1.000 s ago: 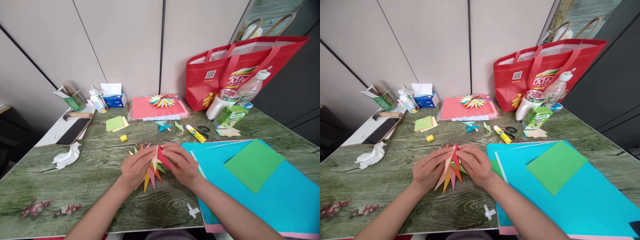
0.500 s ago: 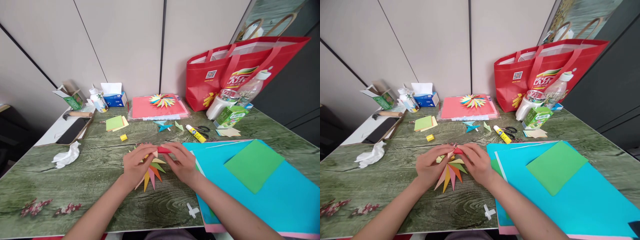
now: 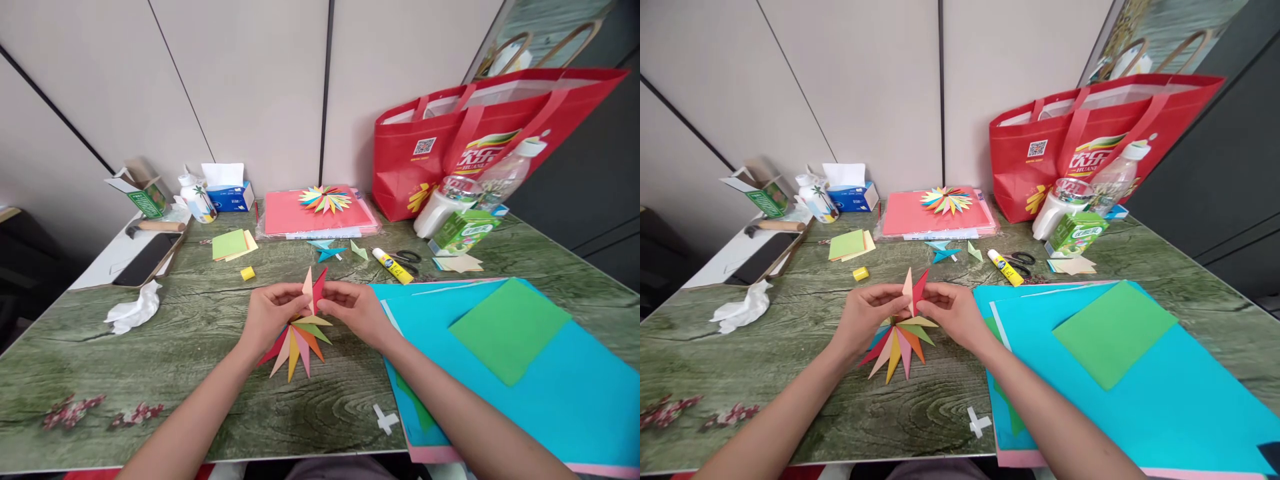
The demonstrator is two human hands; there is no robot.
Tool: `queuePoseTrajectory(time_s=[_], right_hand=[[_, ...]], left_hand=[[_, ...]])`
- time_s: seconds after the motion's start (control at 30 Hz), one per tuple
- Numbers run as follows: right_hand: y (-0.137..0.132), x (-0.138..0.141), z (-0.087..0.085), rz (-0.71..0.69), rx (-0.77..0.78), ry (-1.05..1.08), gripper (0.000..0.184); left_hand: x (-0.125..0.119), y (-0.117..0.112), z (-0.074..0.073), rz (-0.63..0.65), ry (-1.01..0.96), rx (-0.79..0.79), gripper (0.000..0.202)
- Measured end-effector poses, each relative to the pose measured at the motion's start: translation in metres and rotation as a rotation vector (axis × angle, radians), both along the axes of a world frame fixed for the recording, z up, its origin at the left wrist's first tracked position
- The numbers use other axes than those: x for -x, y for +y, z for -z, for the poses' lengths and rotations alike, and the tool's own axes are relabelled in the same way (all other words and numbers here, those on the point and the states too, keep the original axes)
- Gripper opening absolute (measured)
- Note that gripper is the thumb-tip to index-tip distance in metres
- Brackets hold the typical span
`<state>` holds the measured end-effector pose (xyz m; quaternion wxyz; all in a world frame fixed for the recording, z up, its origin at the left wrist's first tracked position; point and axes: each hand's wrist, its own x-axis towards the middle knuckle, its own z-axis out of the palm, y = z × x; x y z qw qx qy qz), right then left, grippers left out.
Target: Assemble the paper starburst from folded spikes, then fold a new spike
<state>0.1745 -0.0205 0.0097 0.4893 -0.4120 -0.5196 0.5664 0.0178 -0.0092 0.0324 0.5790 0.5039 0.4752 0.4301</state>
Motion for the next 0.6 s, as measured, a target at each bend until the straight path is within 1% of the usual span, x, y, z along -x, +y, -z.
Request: queuePoseTrajectory(time_s=[0.27,0.43,0.6], right_hand=[[0.0001,0.0014,0.0011,0.065,0.046,-0.001,0.025],[0.0013,-0.0006,0.0026,0.036,0.024,0.001,0.021],[0.0025,-0.0015,0.0016,0.007,0.013,-0.003,0.021]], left_hand=[[0.0002,0.0002,0.0016,-0.027,-0.042,0.06,0.017],[-0.0002,-0.0012,0.0031,-0.028,-0.048,0.063,0.018],[-0.0021,-0.0009,0.0059,-0.038,-0.059,0.074,0.019]])
